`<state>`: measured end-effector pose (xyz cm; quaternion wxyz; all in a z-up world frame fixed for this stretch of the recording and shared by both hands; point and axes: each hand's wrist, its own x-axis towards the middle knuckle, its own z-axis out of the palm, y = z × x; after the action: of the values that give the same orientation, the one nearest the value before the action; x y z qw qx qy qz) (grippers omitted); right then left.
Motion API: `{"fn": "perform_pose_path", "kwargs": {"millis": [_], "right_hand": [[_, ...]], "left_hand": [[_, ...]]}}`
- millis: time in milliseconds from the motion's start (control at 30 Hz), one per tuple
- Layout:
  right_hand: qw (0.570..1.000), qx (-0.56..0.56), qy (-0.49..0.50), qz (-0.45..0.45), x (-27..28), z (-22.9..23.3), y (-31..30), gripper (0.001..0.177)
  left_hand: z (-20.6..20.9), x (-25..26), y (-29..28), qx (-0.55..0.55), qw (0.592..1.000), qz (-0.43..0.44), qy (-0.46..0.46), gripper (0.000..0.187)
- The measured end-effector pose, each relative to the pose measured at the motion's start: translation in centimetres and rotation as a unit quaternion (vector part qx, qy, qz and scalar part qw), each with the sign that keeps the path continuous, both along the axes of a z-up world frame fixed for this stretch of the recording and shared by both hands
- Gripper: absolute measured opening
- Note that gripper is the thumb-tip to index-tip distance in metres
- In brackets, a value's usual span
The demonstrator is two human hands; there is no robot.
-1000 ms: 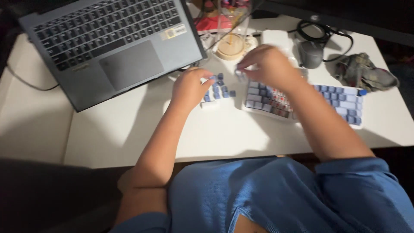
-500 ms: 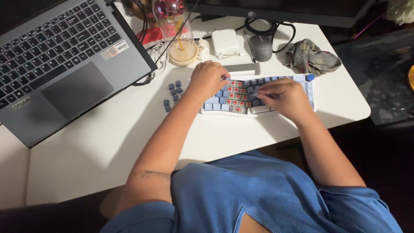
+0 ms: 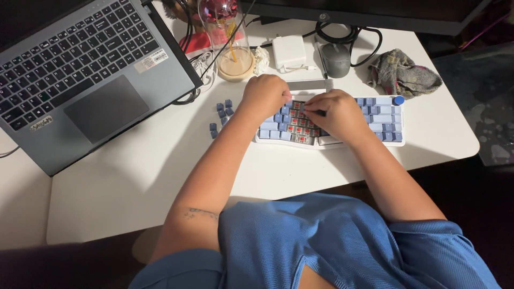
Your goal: The person is assembling and cleaning a mechanical keyboard by blowing dust and installing keycaps.
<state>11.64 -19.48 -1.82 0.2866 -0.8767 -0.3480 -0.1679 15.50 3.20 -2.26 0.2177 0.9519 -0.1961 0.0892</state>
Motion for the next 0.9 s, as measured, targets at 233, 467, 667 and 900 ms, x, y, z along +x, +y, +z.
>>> {"fn": "perform_pose_path", "kwargs": {"millis": [233, 467, 667, 900], "right_hand": [[0.998, -0.028, -0.037, 0.049, 0.2, -0.1, 1.7, 0.012], [0.994, -0.072, -0.064, 0.053, 0.4, -0.2, 2.3, 0.012], [0.991, -0.096, -0.091, 0.035, -0.1, -0.2, 2.6, 0.012], [0.98, -0.151, -0.13, 0.023, -0.6, -0.5, 2.7, 0.011]], "left_hand": [[0.1, 1.2, -0.7, 0.021, 0.999, 0.01, 0.039, 0.005], [-0.7, 1.8, -1.0, 0.029, 0.998, 0.021, 0.058, 0.004], [-0.9, 1.0, -0.4, -0.007, 0.999, 0.017, 0.04, 0.004], [1.9, -3.8, 5.0, -0.224, 0.974, 0.03, -0.028, 0.012]]}}
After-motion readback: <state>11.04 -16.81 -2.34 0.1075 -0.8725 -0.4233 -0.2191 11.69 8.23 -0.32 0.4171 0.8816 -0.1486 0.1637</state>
